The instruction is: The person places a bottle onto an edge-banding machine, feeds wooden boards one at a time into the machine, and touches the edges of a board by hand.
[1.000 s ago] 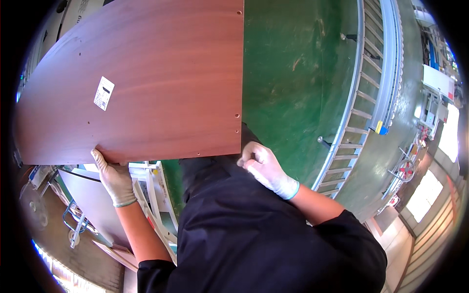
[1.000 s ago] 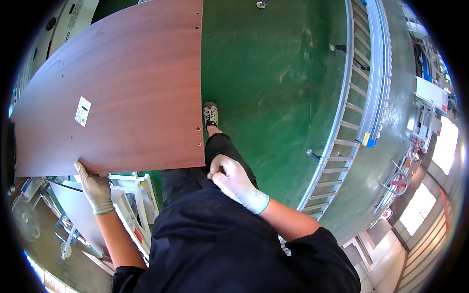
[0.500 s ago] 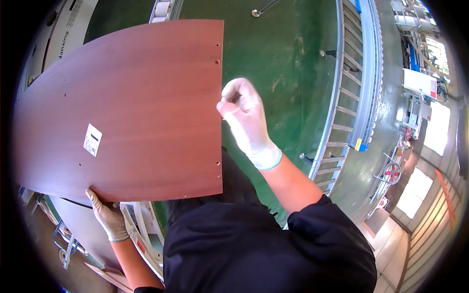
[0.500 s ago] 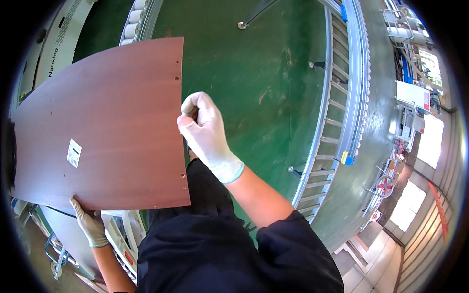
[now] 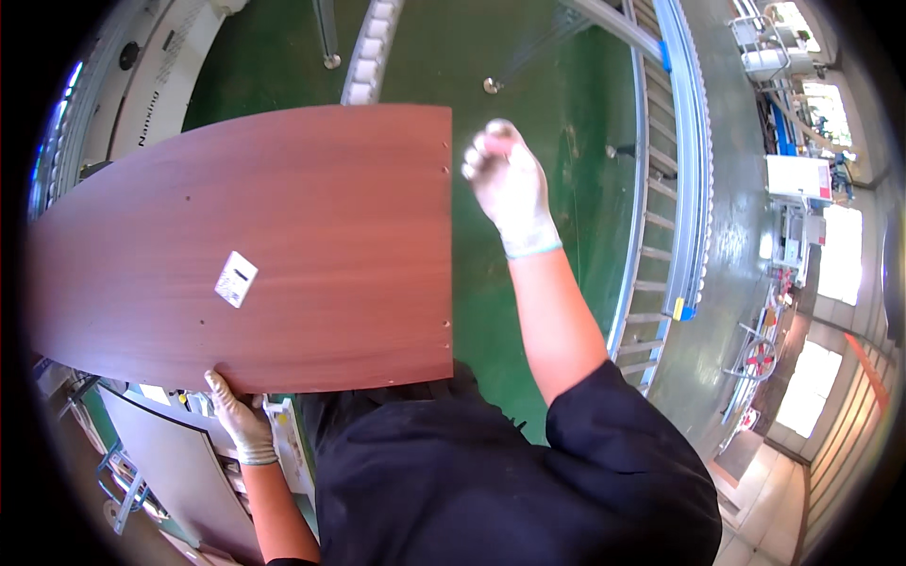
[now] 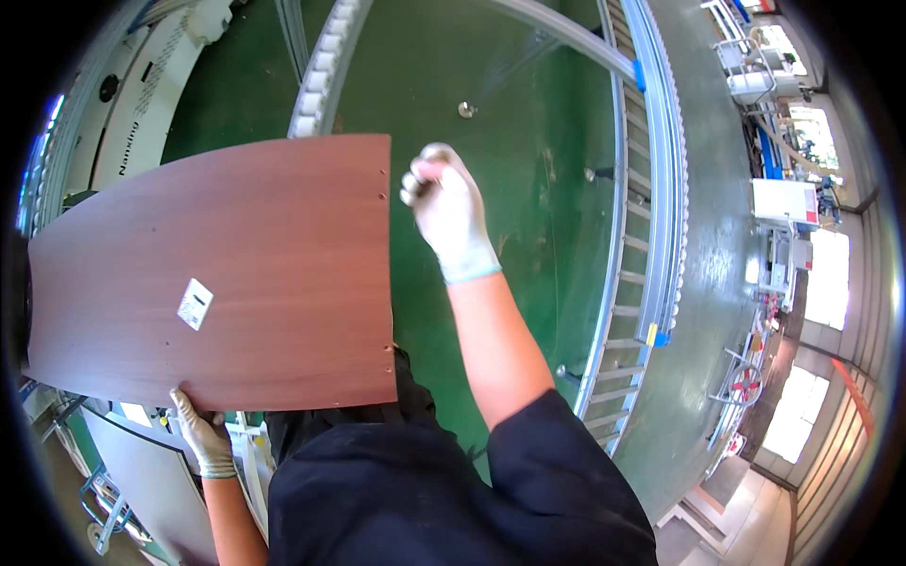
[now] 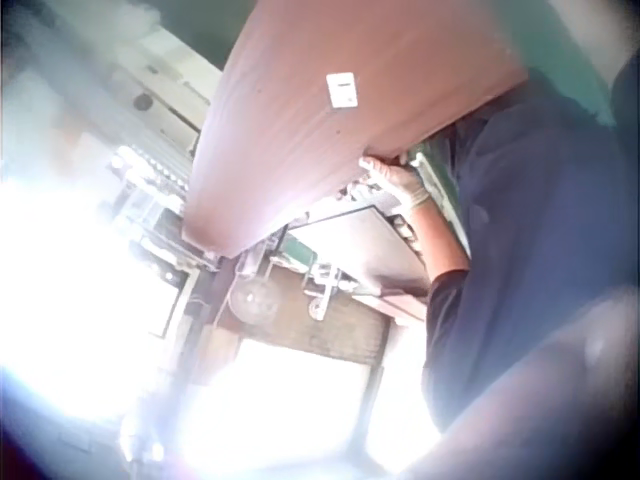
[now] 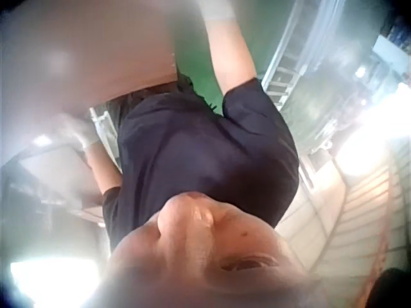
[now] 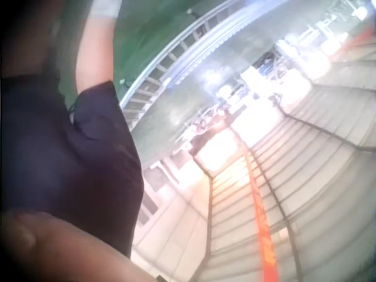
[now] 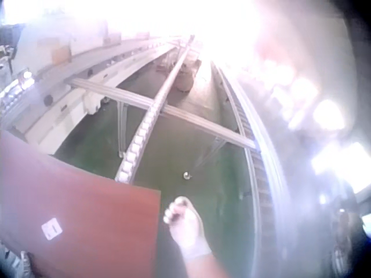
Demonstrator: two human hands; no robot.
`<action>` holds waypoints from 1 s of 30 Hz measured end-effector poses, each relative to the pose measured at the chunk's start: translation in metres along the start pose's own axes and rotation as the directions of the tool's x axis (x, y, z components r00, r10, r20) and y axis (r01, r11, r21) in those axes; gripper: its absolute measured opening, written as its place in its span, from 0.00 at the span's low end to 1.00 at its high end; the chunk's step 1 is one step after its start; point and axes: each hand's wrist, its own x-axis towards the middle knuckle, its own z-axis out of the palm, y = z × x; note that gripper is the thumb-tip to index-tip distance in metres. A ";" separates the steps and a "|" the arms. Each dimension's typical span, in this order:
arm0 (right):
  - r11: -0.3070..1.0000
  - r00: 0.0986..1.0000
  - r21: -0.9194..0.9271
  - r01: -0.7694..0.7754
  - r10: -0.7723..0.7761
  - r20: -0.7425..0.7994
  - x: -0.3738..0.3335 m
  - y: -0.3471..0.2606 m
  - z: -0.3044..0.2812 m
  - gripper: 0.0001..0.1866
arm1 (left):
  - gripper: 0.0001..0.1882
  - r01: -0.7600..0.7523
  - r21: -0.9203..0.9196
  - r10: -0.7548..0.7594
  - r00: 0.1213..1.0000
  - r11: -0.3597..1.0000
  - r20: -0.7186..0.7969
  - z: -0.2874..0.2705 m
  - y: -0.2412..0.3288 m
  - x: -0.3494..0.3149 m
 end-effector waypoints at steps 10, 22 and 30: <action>-0.249 0.677 -0.746 0.618 -0.313 0.666 -0.035 0.115 0.177 0.02 | 0.36 -0.017 -0.371 0.089 0.980 0.928 0.177 -0.099 0.071 0.088; -0.602 0.965 -0.754 0.262 0.173 0.197 0.075 0.292 0.366 0.29 | 0.35 -0.081 -0.710 0.204 0.975 0.699 0.090 -0.268 0.197 0.258; -0.815 0.956 -0.525 0.245 0.111 0.273 0.090 0.203 0.293 0.26 | 0.32 0.010 -0.604 0.116 0.979 0.797 0.169 -0.176 0.163 0.197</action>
